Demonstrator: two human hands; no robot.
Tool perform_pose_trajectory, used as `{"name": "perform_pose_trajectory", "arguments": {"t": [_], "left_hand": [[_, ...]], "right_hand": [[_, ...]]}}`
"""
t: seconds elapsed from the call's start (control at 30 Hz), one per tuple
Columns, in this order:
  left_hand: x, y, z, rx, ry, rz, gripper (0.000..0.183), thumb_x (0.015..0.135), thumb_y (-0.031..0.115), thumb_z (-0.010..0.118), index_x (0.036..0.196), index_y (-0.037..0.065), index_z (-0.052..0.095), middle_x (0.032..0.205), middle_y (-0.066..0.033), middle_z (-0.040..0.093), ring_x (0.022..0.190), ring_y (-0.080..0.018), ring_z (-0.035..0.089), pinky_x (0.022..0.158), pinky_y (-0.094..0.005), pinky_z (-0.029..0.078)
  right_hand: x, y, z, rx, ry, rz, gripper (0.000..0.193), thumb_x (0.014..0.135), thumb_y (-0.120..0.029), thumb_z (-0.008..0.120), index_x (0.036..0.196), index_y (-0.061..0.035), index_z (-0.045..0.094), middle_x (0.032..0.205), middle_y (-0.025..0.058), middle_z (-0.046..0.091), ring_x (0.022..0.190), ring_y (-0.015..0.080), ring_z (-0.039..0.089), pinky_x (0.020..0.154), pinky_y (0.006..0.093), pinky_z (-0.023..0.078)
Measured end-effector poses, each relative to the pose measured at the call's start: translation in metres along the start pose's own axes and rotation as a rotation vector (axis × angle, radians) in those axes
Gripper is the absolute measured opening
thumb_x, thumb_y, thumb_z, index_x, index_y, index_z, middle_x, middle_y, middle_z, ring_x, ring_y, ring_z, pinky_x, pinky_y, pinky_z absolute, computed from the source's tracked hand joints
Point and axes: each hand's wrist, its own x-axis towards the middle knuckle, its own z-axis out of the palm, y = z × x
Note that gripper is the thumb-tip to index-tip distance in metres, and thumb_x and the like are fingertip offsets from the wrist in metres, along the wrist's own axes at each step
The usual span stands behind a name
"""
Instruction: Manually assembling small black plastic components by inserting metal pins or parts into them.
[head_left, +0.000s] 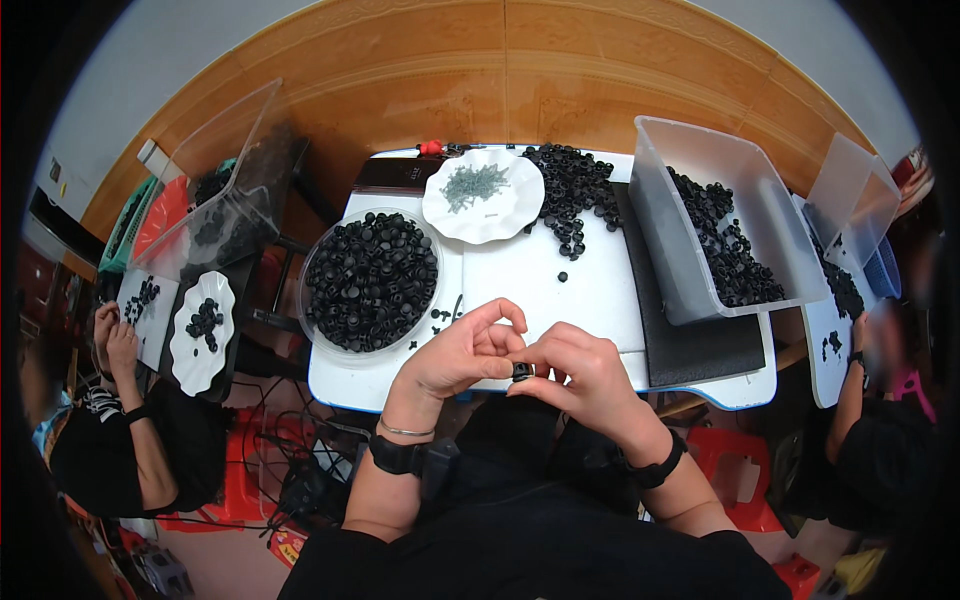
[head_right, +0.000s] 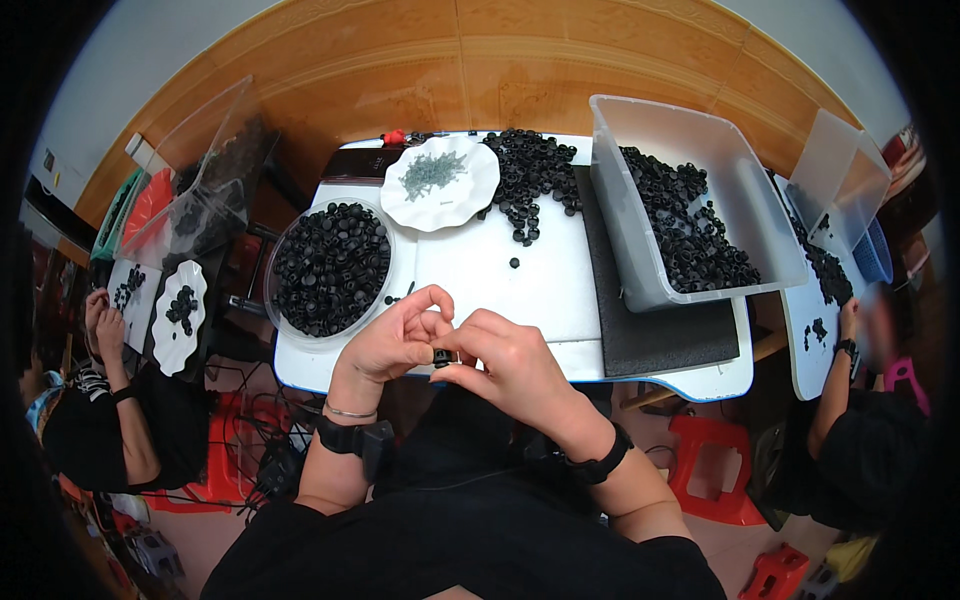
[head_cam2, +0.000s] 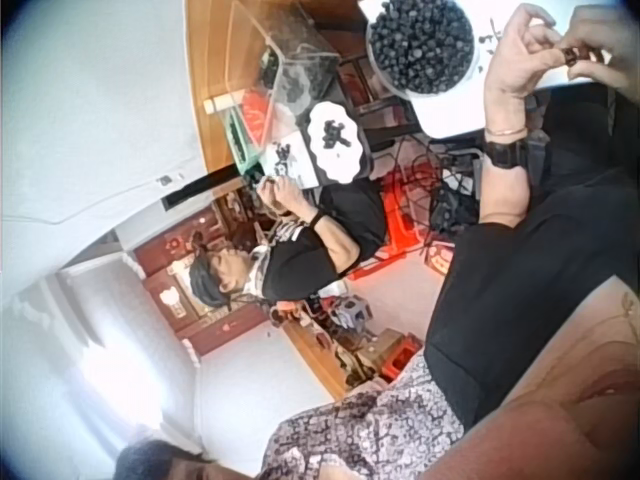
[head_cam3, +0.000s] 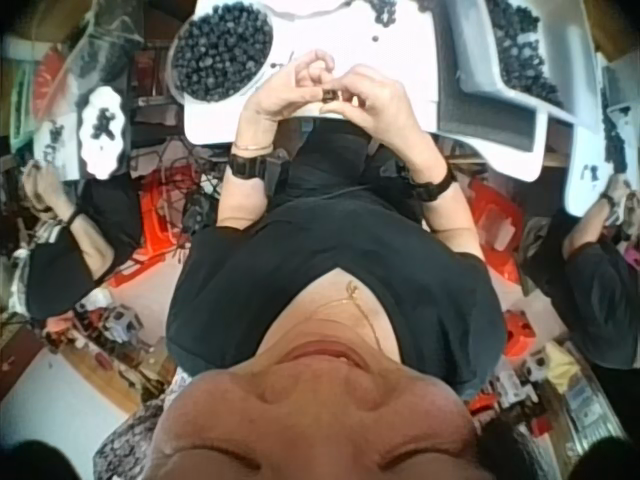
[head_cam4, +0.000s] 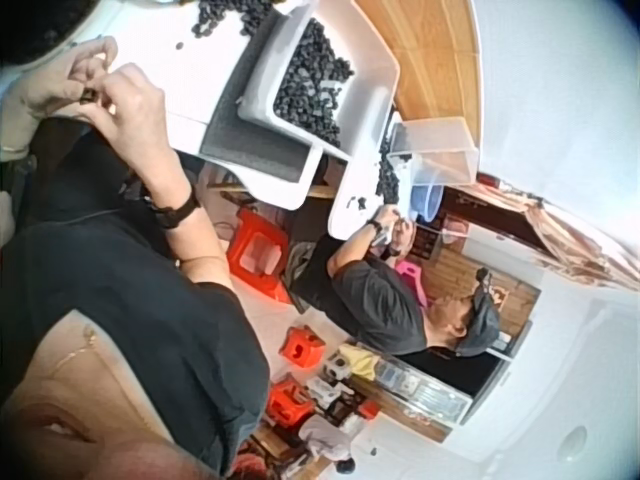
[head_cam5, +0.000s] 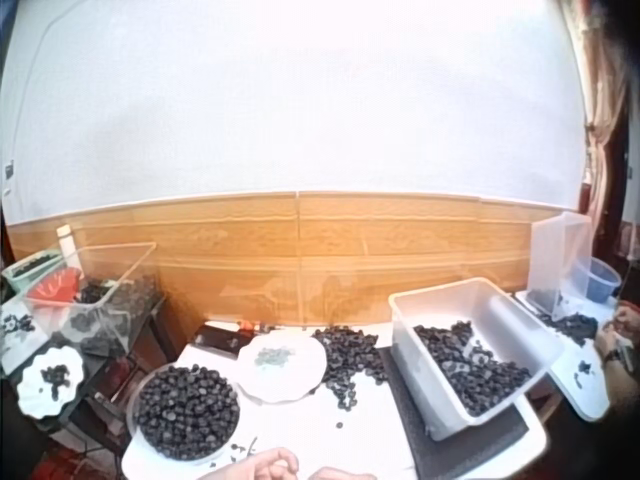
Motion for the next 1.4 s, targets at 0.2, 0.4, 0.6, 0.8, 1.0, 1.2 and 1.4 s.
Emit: {"name": "perform_pose_trajectory", "arguments": {"t": [0.2, 0.4, 0.6, 0.8, 1.0, 1.2, 1.4], "left_hand": [[-0.004, 0.007, 0.0, 0.009, 0.014, -0.007, 0.05, 0.072, -0.001, 0.069, 0.112, 0.002, 0.041, 0.089, -0.0082, 0.059, 0.078, -0.0077, 0.058, 0.066, -0.0151, 0.046], [-0.007, 0.006, -0.001, 0.041, 0.013, -0.004, 0.056, 0.071, 0.0, 0.07, 0.118, 0.001, 0.04, 0.089, -0.0074, 0.058, 0.078, -0.0075, 0.056, 0.068, -0.0154, 0.045], [-0.006, 0.002, -0.006, 0.014, 0.007, -0.006, 0.057, 0.071, -0.001, 0.069, 0.12, 0.001, 0.039, 0.086, -0.0061, 0.058, 0.076, -0.0072, 0.055, 0.067, -0.016, 0.045], [-0.01, -0.001, -0.004, 0.002, 0.047, -0.008, 0.056, 0.072, -0.001, 0.068, 0.12, 0.001, 0.039, 0.085, -0.0061, 0.058, 0.077, -0.0082, 0.057, 0.068, -0.0175, 0.046], [-0.007, -0.003, -0.001, 0.041, 0.06, -0.067, 0.048, 0.077, -0.001, 0.064, 0.119, 0.002, 0.039, 0.087, -0.0079, 0.06, 0.082, -0.0115, 0.06, 0.077, -0.0228, 0.048], [-0.012, -0.007, -0.006, 0.073, 0.116, -0.04, 0.049, 0.076, 0.0, 0.065, 0.118, 0.002, 0.04, 0.086, -0.0068, 0.059, 0.08, -0.0094, 0.059, 0.075, -0.0205, 0.048], [-0.013, -0.001, -0.009, 0.16, 0.185, -0.015, 0.047, 0.076, -0.001, 0.065, 0.116, 0.002, 0.042, 0.087, -0.0078, 0.06, 0.079, -0.0088, 0.059, 0.071, -0.0194, 0.048]], "right_hand": [[0.001, 0.004, 0.003, -0.021, 0.032, -0.065, 0.026, 0.067, -0.016, 0.074, 0.09, -0.0074, 0.064, 0.073, 0.004, 0.053, 0.057, 0.0163, 0.056, 0.051, 0.0272, 0.047], [-0.002, 0.01, 0.01, 0.039, 0.013, -0.049, 0.028, 0.067, -0.015, 0.074, 0.093, -0.0088, 0.064, 0.074, 0.0039, 0.053, 0.057, 0.0157, 0.055, 0.052, 0.0267, 0.047], [-0.001, 0.014, 0.016, 0.036, 0.047, -0.08, 0.026, 0.067, -0.014, 0.074, 0.09, -0.007, 0.064, 0.073, 0.0038, 0.054, 0.057, 0.0157, 0.056, 0.051, 0.0266, 0.046], [0.003, 0.011, 0.018, -0.011, 0.02, -0.106, 0.021, 0.067, -0.012, 0.074, 0.083, -0.0061, 0.063, 0.071, 0.0041, 0.053, 0.054, 0.0168, 0.054, 0.048, 0.0279, 0.044], [-0.006, 0.016, 0.026, -0.039, 0.049, -0.013, 0.018, 0.065, -0.007, 0.072, 0.079, -0.0046, 0.061, 0.069, 0.005, 0.053, 0.056, 0.0162, 0.054, 0.047, 0.0257, 0.041], [-0.004, 0.021, 0.03, 0.006, 0.059, 0.028, 0.017, 0.067, -0.005, 0.072, 0.078, -0.0018, 0.061, 0.071, 0.0062, 0.055, 0.057, 0.0142, 0.054, 0.048, 0.0249, 0.041], [-0.003, 0.035, 0.035, 0.105, 0.052, 0.08, 0.028, 0.066, -0.001, 0.07, 0.092, -0.0031, 0.062, 0.074, 0.004, 0.053, 0.058, 0.0091, 0.05, 0.048, 0.0194, 0.037]]}}
